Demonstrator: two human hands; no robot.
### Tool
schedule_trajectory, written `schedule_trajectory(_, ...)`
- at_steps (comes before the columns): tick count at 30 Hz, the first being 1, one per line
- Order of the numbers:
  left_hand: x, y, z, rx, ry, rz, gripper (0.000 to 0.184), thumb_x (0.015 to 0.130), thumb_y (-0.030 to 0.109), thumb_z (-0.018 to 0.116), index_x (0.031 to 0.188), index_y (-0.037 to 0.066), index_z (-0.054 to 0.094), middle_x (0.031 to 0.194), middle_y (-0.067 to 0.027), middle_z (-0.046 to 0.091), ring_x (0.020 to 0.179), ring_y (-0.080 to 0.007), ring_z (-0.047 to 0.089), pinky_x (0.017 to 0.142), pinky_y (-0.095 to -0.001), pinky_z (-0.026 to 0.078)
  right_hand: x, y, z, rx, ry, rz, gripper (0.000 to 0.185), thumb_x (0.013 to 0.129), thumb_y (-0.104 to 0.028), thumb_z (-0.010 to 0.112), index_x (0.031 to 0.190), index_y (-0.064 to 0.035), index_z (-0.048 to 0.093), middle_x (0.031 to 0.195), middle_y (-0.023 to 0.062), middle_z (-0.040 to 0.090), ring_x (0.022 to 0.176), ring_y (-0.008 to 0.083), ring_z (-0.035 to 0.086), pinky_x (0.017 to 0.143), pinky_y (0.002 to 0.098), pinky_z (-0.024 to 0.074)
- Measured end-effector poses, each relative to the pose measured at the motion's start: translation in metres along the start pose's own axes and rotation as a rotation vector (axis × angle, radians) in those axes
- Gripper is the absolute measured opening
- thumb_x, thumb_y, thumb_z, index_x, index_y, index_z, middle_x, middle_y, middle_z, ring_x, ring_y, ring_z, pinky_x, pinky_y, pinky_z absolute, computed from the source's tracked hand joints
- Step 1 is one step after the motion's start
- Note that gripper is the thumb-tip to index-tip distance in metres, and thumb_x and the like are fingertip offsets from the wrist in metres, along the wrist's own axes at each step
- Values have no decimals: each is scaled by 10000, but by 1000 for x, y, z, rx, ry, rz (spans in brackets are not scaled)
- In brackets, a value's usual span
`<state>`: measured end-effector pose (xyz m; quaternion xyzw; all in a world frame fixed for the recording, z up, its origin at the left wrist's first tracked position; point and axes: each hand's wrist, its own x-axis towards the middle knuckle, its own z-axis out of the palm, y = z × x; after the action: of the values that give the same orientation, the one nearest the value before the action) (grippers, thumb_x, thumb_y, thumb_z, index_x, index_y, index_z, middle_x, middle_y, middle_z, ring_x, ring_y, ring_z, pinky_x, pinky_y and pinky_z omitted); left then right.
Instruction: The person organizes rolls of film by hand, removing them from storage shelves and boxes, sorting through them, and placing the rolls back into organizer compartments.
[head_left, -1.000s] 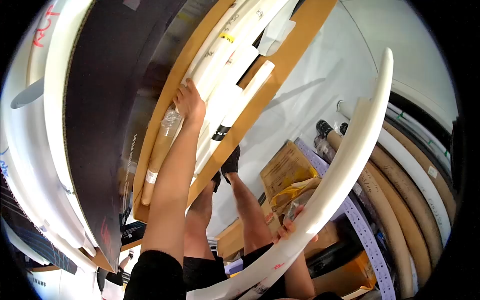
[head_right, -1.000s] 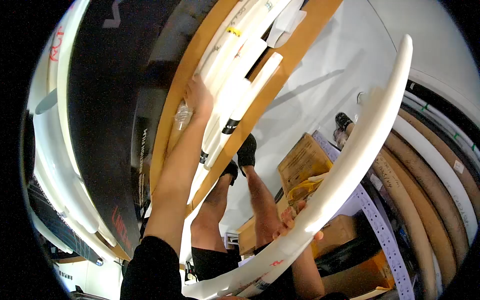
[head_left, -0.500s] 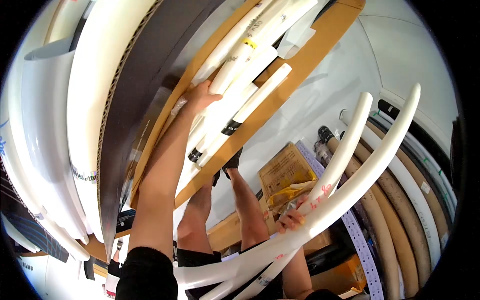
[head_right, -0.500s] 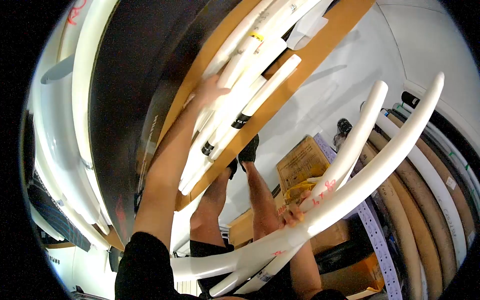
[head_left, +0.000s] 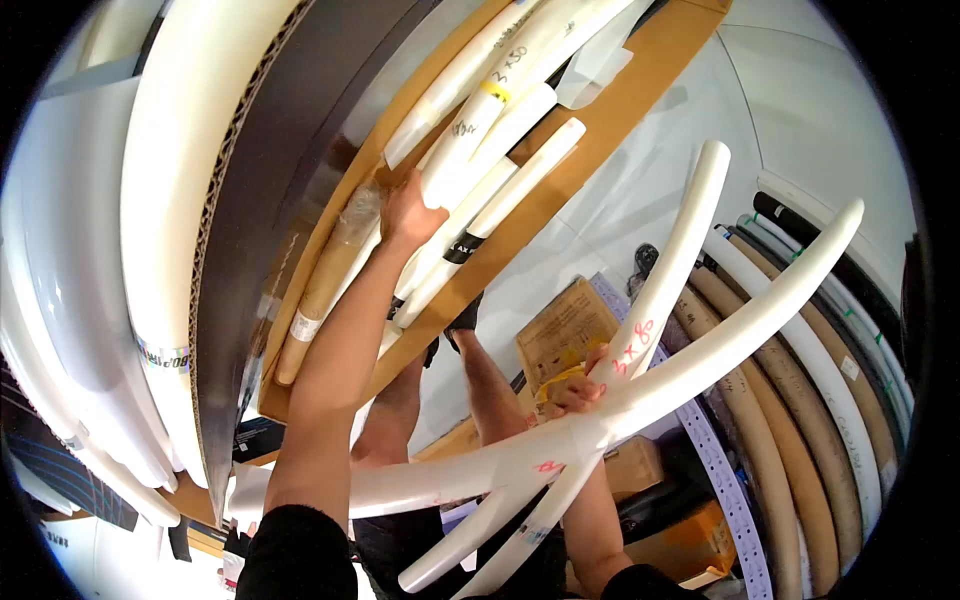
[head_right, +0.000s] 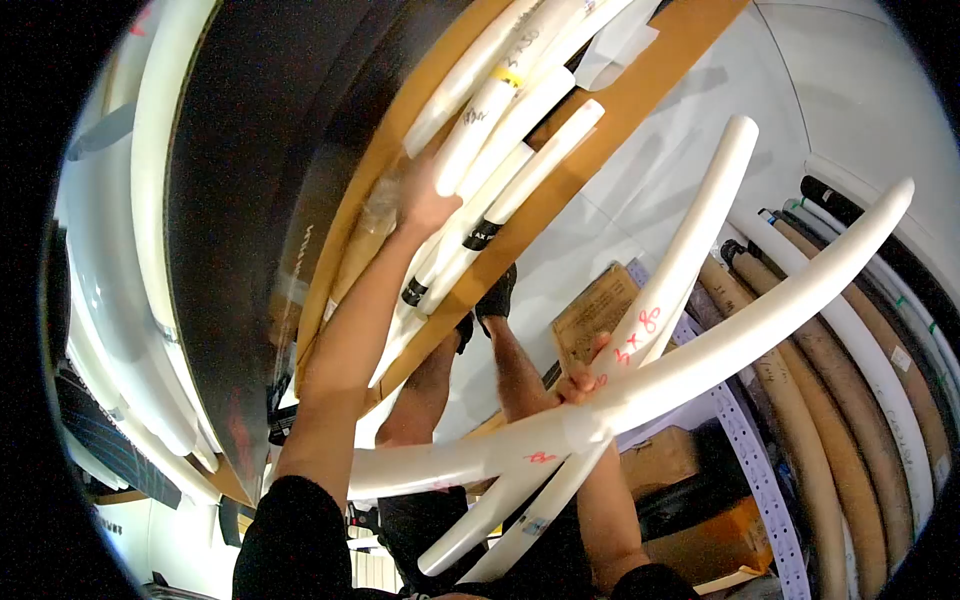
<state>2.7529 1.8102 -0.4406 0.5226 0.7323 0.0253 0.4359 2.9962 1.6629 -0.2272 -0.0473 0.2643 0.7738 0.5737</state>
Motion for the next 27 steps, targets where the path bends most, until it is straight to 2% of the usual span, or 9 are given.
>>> schedule_trajectory(9,-87,-2,-19,54,-182,-45,568,670,219,710,1128,16,442,913,-244,642,835,-395,631,759,-463,503,25,-7,-7,-61,-8,-141,496,909,-345,553,1358,-264,359,1031,117,564,1027,331,558,923,552,442)
schedule_trajectory(13,-108,9,-13,55,-185,-33,578,652,192,719,1138,17,459,915,-251,640,840,-401,628,772,-454,500,40,-16,-6,-242,-78,-65,675,825,-392,667,1369,-198,318,1110,165,549,1121,412,494,966,602,397)
schedule_trajectory(17,-118,15,-7,6,-170,-45,659,608,173,749,1171,6,451,921,-248,642,864,-411,623,770,-446,497,61,-7,6,-185,-166,-275,888,689,-423,783,1386,-179,290,1187,204,502,1135,441,477,982,595,385)
schedule_trajectory(19,-112,18,-10,78,-78,-22,601,659,212,722,1168,29,460,929,-253,636,855,-405,624,774,-459,495,52,-12,-3,-263,-94,-119,847,693,-391,749,1383,-189,301,1192,219,504,1124,454,491,962,626,381)
schedule_trajectory(22,-57,1,-10,20,61,130,705,692,236,718,1286,39,393,1026,-243,618,881,-410,615,816,-476,488,44,-16,-11,-314,-23,-57,808,695,-367,706,1378,-197,310,1194,242,507,1109,472,505,935,656,380)
schedule_trajectory(23,-31,21,-24,19,4,-5,758,708,244,722,1345,48,360,1131,-247,577,1008,-402,574,910,-459,449,44,-18,-13,-316,7,-44,796,693,-361,688,1376,-199,313,1192,257,509,1102,480,511,923,666,380)
schedule_trajectory(24,-6,29,-27,44,108,99,785,729,251,716,1385,63,329,1259,-248,488,1152,-394,479,988,-462,389,44,-20,-14,-333,6,-45,805,681,-368,693,1366,-182,315,1177,288,513,1088,483,517,918,662,385)
schedule_trajectory(25,21,43,-38,154,170,265,789,742,275,717,1386,51,321,1320,-248,414,1216,-387,412,1012,-470,359,44,-21,-16,-329,10,-43,805,681,-368,693,1366,-182,315,1177,288,513,1088,483,517,918,662,385)
schedule_trajectory(27,34,74,-56,305,328,304,725,750,285,715,1327,5,378,1306,-249,418,1205,-388,420,995,-487,363,43,-25,-21,-296,28,-54,793,679,-359,698,1350,-170,320,1169,303,515,1087,484,517,916,662,386)
